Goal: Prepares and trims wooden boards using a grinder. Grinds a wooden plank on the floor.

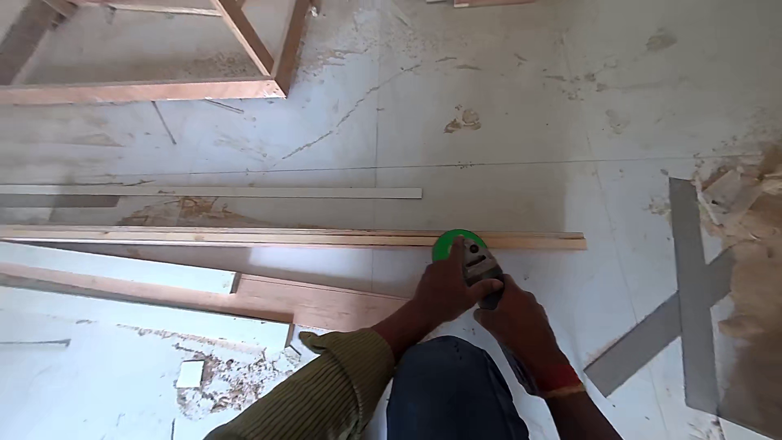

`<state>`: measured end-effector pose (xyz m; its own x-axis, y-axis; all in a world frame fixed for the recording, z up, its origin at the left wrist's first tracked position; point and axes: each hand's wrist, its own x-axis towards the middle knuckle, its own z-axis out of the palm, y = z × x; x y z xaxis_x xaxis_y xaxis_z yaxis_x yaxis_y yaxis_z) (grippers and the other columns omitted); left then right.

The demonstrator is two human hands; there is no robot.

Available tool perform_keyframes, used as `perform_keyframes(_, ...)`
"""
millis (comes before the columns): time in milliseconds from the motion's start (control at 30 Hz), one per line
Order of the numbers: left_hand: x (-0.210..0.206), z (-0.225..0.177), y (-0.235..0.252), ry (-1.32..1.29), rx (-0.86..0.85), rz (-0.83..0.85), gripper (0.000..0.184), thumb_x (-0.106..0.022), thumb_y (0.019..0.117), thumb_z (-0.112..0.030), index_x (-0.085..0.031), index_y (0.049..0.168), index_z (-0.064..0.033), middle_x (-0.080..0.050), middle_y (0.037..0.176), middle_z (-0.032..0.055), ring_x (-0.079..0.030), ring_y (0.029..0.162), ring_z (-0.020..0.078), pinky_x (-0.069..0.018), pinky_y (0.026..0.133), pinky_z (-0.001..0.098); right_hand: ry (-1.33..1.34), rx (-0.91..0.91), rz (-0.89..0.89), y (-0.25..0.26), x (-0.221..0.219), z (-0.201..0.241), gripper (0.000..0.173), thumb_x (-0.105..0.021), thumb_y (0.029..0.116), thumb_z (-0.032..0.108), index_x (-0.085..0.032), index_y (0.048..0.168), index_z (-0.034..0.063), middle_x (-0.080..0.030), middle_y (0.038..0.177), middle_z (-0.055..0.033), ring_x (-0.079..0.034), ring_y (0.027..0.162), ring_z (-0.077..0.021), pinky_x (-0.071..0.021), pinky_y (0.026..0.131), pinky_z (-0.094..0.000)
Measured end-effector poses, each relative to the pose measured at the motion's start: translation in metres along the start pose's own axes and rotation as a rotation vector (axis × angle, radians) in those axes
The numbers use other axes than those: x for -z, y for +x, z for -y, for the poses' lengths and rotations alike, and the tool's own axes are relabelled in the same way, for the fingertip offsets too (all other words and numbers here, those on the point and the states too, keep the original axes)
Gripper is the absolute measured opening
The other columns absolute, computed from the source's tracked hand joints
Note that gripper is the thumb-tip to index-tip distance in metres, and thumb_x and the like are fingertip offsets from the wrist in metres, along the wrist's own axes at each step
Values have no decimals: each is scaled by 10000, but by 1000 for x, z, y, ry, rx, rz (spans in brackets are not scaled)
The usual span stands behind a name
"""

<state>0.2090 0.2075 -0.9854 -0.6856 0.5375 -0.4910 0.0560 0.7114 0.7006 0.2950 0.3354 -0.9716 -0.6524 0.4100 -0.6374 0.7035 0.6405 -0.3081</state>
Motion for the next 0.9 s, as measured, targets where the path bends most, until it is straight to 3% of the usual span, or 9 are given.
perform_keyframes(200, 20, 25, -20, -82, 14, -114, 1008, -721, 874, -625, -244, 1627, -153, -716, 1018, 165, -716, 917, 307, -586, 822, 527, -2, 109, -47, -9, -11, 27, 516, -823, 762, 275, -623, 1204, 97, -683, 820, -101, -693, 778, -307, -536, 657, -526)
perform_keyframes(400, 76, 95, -53, -46, 149, -354, 970, -688, 890, -644, -274, 1621, -160, -719, 1061, 193, -715, 946, 353, -575, 845, 580, -42, 302, 117, -3, -52, 116, 576, -804, 812, 346, -597, 1269, 63, -705, 922, -146, -713, 871, -339, -570, 751, -548)
perform_keyframes(600, 120, 156, -76, -39, 221, -477, 853, -677, 939, -564, -335, 1593, -139, -714, 971, 196, -708, 856, 342, -566, 804, 579, -139, 411, 208, -6, -84, 189, 525, -784, 821, 264, -564, 1247, 51, -701, 963, -151, -717, 917, -344, -576, 758, -529)
perform_keyframes(733, 121, 161, -75, -42, 225, -459, 854, -680, 940, -547, -327, 1591, -124, -709, 945, 186, -702, 831, 328, -566, 793, 557, -166, 397, 193, -8, -87, 192, 530, -800, 813, 245, -562, 1246, 53, -700, 960, -154, -719, 911, -344, -574, 730, -521)
perform_keyframes(900, 102, 141, -60, -59, 177, -401, 907, -694, 922, -570, -299, 1608, -129, -714, 1006, 186, -713, 891, 316, -573, 818, 545, -187, 296, 187, -3, -74, 169, 554, -806, 809, 243, -548, 1264, 63, -706, 976, -151, -723, 916, -340, -577, 738, -523)
